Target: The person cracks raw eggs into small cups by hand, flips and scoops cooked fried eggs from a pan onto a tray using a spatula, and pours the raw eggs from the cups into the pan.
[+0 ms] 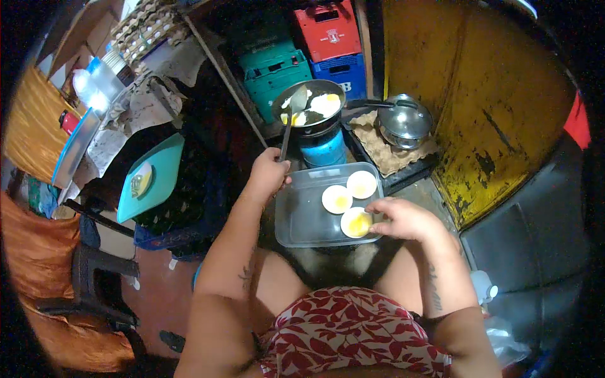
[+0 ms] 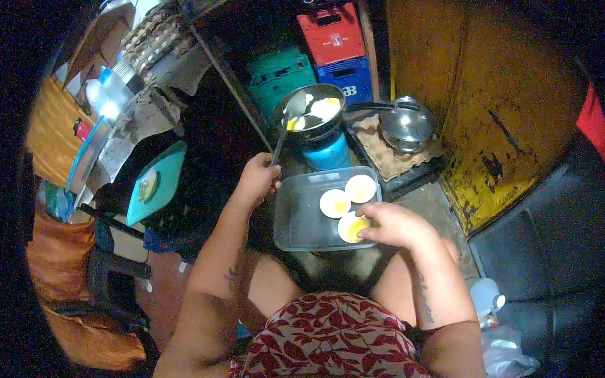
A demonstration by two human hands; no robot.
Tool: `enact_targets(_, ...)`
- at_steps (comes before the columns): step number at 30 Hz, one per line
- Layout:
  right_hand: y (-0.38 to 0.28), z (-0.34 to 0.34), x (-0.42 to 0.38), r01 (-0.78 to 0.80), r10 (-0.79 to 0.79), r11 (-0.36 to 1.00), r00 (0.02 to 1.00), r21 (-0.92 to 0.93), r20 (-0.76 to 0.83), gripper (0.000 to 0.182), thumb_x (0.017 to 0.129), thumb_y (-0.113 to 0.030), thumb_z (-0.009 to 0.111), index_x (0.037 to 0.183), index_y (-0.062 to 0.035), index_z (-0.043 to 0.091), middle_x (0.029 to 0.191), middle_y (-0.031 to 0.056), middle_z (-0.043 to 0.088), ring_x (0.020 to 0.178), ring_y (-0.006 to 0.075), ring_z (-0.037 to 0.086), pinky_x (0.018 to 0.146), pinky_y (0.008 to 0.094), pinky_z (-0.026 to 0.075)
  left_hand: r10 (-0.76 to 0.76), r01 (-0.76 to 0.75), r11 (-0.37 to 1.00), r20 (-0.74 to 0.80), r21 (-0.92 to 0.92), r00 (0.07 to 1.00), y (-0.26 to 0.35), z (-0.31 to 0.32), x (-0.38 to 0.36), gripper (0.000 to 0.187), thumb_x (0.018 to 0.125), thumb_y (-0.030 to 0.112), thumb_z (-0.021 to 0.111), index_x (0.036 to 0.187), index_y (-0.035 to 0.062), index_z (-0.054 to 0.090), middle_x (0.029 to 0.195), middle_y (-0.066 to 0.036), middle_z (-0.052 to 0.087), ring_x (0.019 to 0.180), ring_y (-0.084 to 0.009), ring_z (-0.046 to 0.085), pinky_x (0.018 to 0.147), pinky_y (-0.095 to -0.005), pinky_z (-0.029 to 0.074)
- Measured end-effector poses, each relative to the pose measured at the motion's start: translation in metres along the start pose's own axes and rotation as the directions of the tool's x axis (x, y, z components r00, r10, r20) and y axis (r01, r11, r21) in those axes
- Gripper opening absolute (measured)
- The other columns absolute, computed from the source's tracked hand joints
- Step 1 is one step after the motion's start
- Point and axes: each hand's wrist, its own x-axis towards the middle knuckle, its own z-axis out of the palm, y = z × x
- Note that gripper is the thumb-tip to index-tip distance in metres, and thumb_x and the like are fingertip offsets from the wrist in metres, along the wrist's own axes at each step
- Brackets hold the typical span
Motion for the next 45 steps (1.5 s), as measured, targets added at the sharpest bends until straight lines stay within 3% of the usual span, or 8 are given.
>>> enact_targets(8,0.001,-0.003,0.001,0.013,-0.013,1.0,1.0,0.018,0.011,0.046,0.082,-0.024,0.075,0.12,-0.0019,0.06,0.114,0.0192,0.064,0.108,0.0351,0.06,0.094,0.0402,0.048,-0.095,0.098,0.994,0.058,-0.051,0.994,0.019,0.018,0.013,0.01,0.092,0.009,0.055,0.09,-0.0006,0.055,0.077,-0.007,0.059,0.054,-0.0124,0.057,0.042,-0.0264,0.043)
enact_targets(21,0.002,-0.006,-0.003,0.029,-0.03,0.999,0.999,0.014,0.013,0.048,0.083,-0.028,0.074,0.122,-0.0029,0.059,0.115,0.02,0.063,0.109,0.0361,0.059,0.095,0.0405,0.047,-0.049,0.066,0.974,0.081,-0.217,0.995,0.025,0.029,0.024,0.011,0.094,0.008,0.052,0.088,-0.0014,0.055,0.076,-0.008,0.06,0.054,-0.0111,0.055,0.042,-0.025,0.044)
enact_targets(24,0.0,-0.006,-0.005,0.008,-0.008,1.0,1.0,0.017,0.028,0.049,0.083,-0.029,0.074,0.122,-0.0028,0.059,0.115,0.0206,0.063,0.109,0.0362,0.059,0.095,0.0412,0.047,-0.059,0.056,0.996,-0.039,-0.065,0.998,0.014,0.023,0.024,0.012,0.09,0.008,0.058,0.096,-0.0026,0.058,0.082,-0.014,0.065,0.064,-0.0221,0.064,0.054,-0.0346,0.052)
enact_targets(26,0.0,-0.006,-0.006,-0.006,0.006,1.0,1.0,0.019,0.031,0.049,0.083,-0.03,0.074,0.122,-0.0026,0.059,0.115,0.0207,0.063,0.11,0.0361,0.059,0.095,0.0415,0.047,0.411,-0.253,0.74,-0.121,0.623,0.904,-0.001,0.012,0.021,0.025,0.085,0.009,0.064,0.107,-0.0018,0.059,0.093,-0.02,0.067,0.085,-0.0352,0.067,0.075,-0.044,0.054)
enact_targets(27,0.001,-0.006,-0.007,0.013,-0.013,1.0,1.0,0.013,0.019,0.049,0.083,-0.029,0.073,0.122,-0.003,0.059,0.115,0.0207,0.063,0.109,0.0359,0.059,0.095,0.0413,0.048,0.29,-0.175,0.76,-0.086,0.626,0.953,0.013,0.006,0.006,0.032,0.082,0.01,0.066,0.112,0.0003,0.06,0.103,-0.023,0.066,0.102,-0.0418,0.062,0.09,-0.0479,0.049)
enact_targets(30,0.001,-0.007,-0.009,0.016,-0.016,1.0,1.0,0.026,0.015,0.047,0.084,-0.029,0.073,0.121,-0.004,0.059,0.115,0.0206,0.063,0.108,0.0357,0.059,0.094,0.0409,0.048,0.362,-0.209,0.55,-0.005,0.808,0.932,0.01,-0.015,-0.012,0.031,0.079,0.007,0.065,0.11,0.0036,0.062,0.1,-0.022,0.066,0.098,-0.041,0.063,0.086,-0.0487,0.05)
enact_targets(39,-0.001,-0.007,-0.006,-0.019,0.019,1.0,0.999,0.011,0.041,0.048,0.083,-0.029,0.072,0.121,-0.0041,0.059,0.115,0.0215,0.063,0.11,0.0366,0.059,0.096,0.0409,0.047,0.42,-0.312,0.375,0.14,0.873,0.897,0.009,-0.038,-0.019,0.019,0.077,0.004,0.06,0.096,0.0066,0.063,0.093,-0.018,0.066,0.09,-0.038,0.064,0.076,-0.0482,0.053)
enact_targets(45,-0.003,-0.006,-0.004,-0.029,0.03,1.0,0.998,-0.012,0.056,0.049,0.084,-0.032,0.07,0.122,-0.0032,0.059,0.117,0.0222,0.063,0.112,0.0367,0.059,0.099,0.0416,0.046,0.433,-0.328,0.411,0.134,0.851,0.891,0.005,-0.008,0.006,0.019,0.076,0.006,0.063,0.096,0.0051,0.063,0.095,-0.017,0.066,0.092,-0.0363,0.065,0.077,-0.0466,0.054)
